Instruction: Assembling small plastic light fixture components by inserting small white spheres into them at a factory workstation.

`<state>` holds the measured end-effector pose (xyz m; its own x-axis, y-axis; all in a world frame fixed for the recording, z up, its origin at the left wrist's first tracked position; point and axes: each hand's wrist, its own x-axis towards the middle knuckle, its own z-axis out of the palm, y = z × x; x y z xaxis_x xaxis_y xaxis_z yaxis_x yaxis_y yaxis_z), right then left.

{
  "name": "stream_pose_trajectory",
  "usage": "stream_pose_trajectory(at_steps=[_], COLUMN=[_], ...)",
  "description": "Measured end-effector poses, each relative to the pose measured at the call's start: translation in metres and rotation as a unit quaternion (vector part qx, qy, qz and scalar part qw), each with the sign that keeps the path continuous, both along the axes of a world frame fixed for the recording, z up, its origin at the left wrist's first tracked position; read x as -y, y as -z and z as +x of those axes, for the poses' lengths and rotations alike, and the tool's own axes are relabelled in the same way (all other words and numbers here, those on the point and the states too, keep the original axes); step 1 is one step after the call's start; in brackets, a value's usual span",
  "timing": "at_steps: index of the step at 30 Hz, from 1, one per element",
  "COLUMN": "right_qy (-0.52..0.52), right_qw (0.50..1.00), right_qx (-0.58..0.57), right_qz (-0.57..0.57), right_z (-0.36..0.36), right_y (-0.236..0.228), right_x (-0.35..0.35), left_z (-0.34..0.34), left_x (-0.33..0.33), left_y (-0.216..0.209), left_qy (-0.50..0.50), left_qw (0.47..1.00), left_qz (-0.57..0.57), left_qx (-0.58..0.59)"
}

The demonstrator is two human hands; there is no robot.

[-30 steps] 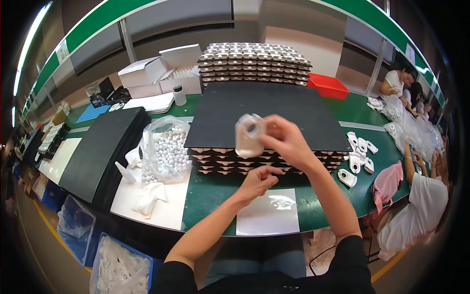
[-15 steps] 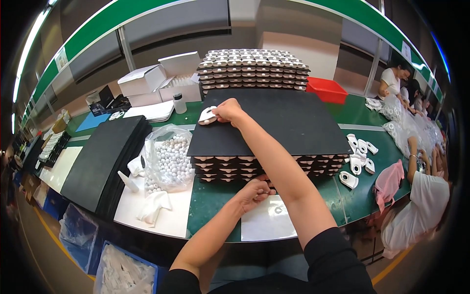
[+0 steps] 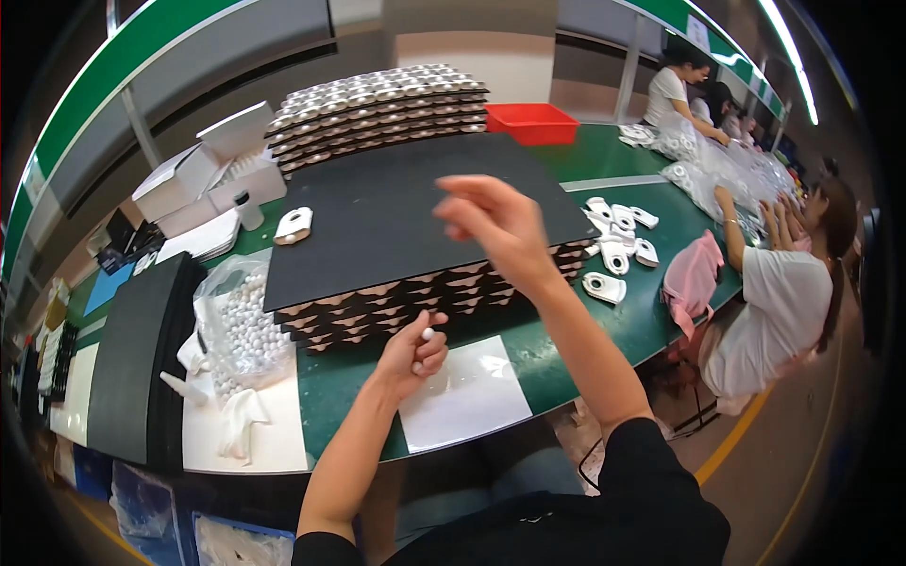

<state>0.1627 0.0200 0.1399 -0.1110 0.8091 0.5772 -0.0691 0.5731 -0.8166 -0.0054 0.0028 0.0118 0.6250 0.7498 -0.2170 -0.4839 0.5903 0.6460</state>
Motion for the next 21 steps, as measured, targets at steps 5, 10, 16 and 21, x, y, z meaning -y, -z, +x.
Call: stream_pose_trajectory(at_steps=[5,10,16,21], right_qy=[0.344,0.467,0.355,0.29], right_qw=[0.938,0.848,0.782,0.743], right_qx=[-0.034,0.25,0.501,0.585], right_qz=[0.041,0.012,-0.105,-0.145], right_z=[0.127,0.234,0.233,0.215], right_y=[0.082,0.145,0.135,0.102], right_x=[0.026,0.031,0.061,0.089], left_z=[0.003,0.009,0.004,0.007], left_x=[0.004,0.006,0.003,0.003], left_y=[-0.004,-0.003,0.003,0.003], left_qy=[-0.014,-0.023,-0.024,-0.044], left_qw=[1.0,0.994,0.99,0.993], left_qz=[-0.002,0.09,0.106,0.087], left_qx=[0.015,-0.053,-0.095,-0.061])
